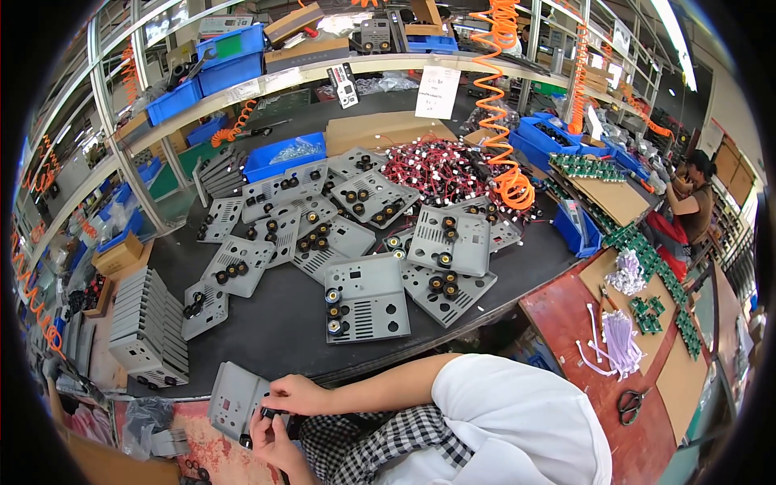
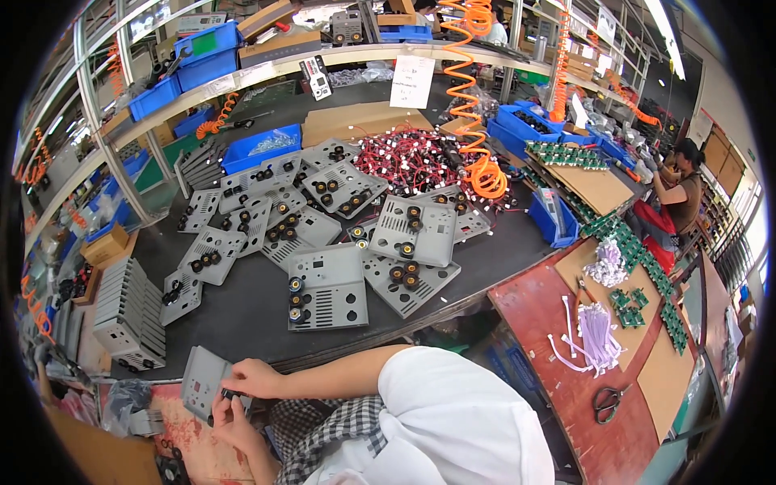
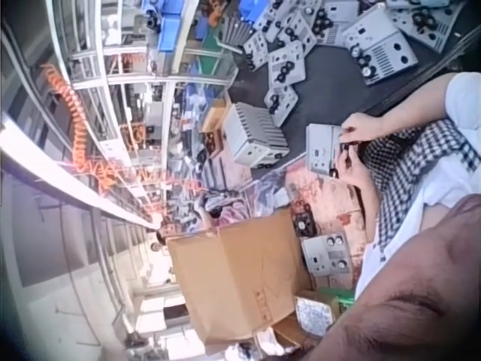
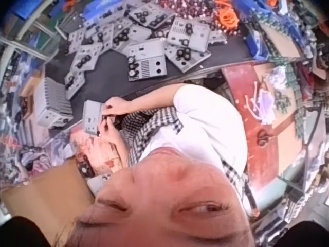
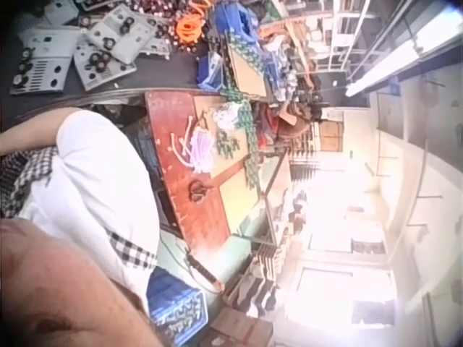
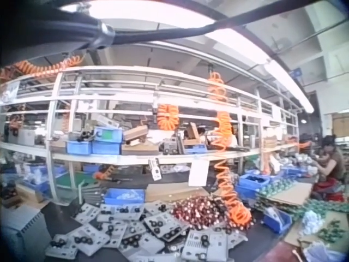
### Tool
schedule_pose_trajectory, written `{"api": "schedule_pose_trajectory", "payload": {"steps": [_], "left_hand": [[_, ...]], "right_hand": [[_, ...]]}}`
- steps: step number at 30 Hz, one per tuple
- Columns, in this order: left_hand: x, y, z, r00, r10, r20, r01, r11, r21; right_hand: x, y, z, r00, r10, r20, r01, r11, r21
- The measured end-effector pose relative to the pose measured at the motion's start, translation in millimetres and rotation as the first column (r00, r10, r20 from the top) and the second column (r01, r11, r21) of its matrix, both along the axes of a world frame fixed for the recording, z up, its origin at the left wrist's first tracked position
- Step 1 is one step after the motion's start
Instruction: Inserting and securing components into metal enclosure panels at a workbench.
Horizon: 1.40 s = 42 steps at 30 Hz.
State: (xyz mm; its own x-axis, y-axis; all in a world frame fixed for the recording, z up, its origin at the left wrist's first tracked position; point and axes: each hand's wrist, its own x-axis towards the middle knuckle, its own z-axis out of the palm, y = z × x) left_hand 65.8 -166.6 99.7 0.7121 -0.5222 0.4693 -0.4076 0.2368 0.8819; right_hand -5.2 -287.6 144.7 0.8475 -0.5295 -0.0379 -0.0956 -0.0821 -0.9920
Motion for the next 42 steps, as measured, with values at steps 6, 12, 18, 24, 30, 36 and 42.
{"api": "schedule_pose_trajectory", "payload": {"steps": [6,12,18,24,30,36,42], "left_hand": [[7,5,-5,0.598,-0.519,-0.612,0.228,0.841,-0.491],[18,16,-35,0.391,-0.673,-0.627,0.267,0.735,-0.623],[-4,19,-7,0.383,-0.603,-0.7,0.149,0.788,-0.597],[-22,17,8,0.279,-0.587,-0.76,0.226,0.809,-0.542],[-36,36,-38,0.011,-0.493,-0.87,0.073,0.868,-0.491],[12,-28,-60,-0.023,-0.496,-0.868,-0.217,0.85,-0.48],[11,-32,-57,-0.116,-0.62,-0.776,-0.111,0.784,-0.61]], "right_hand": [[1,10,12,0.932,0.048,0.358,0.139,0.867,-0.479],[5,-15,22,0.932,0.264,0.249,-0.02,0.723,-0.69],[4,-10,30,0.859,0.492,0.14,-0.292,0.697,-0.655],[-16,-7,28,0.897,0.442,0.021,-0.282,0.606,-0.744],[-18,-5,15,0.917,0.399,-0.009,-0.254,0.566,-0.784],[0,-19,7,0.969,0.247,-0.014,-0.186,0.687,-0.702],[-7,-15,5,0.961,0.267,-0.075,-0.253,0.731,-0.634]]}}
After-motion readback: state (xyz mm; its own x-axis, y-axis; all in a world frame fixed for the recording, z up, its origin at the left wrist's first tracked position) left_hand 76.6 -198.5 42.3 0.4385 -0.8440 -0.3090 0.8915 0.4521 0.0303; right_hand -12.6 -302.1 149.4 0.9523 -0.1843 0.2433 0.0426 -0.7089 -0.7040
